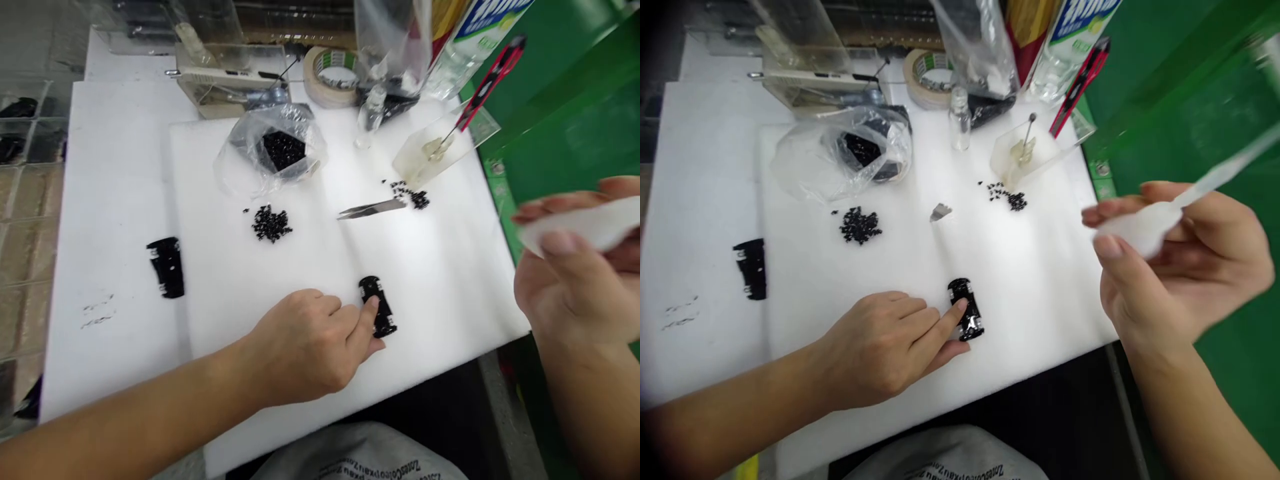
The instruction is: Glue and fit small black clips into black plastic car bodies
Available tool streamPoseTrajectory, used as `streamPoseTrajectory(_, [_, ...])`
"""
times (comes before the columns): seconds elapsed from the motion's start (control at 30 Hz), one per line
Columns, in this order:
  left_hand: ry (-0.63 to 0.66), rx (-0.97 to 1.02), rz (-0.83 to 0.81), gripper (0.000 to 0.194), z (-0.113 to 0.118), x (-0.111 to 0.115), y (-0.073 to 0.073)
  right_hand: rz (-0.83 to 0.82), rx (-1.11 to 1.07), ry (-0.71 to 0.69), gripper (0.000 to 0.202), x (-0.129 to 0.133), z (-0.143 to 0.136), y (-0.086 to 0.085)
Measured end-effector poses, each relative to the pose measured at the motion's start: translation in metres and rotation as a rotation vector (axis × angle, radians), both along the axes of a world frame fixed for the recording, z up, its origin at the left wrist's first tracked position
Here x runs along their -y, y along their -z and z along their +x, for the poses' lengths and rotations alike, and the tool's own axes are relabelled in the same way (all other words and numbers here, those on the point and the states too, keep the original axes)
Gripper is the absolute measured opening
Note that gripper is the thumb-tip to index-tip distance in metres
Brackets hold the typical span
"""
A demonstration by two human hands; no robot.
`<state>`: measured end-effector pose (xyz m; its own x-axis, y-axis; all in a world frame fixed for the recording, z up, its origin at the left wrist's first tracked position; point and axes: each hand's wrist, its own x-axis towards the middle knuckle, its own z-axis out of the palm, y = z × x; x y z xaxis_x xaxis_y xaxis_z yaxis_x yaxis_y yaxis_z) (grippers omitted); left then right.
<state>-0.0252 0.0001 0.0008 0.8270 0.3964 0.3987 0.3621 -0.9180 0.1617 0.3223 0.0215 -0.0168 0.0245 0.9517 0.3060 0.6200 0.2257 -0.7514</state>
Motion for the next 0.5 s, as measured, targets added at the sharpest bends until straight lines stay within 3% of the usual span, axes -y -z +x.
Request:
streamPoseTrajectory(0.13, [0.024, 0.036, 0.028, 0.032, -0.001, 0.001, 0.004, -0.017, 0.062, 0.206, 0.042, -0.038, 0.029, -0.003])
streamPoseTrajectory(0.3, [0.027, 0.044, 0.030, 0.033, -0.001, 0.002, 0.007, 0.032, 0.070, 0.312, 0.036, -0.067, 0.039, 0.004])
streamPoseTrajectory(0.4, [0.037, 0.043, 0.025, 0.033, -0.002, 0.002, 0.008, 0.007, 0.069, 0.315, 0.035, -0.070, 0.039, 0.006])
streamPoseTrajectory(0.5, [0.043, 0.055, 0.026, 0.031, -0.002, 0.002, 0.009, 0.035, 0.099, 0.345, 0.048, -0.050, 0.033, -0.012])
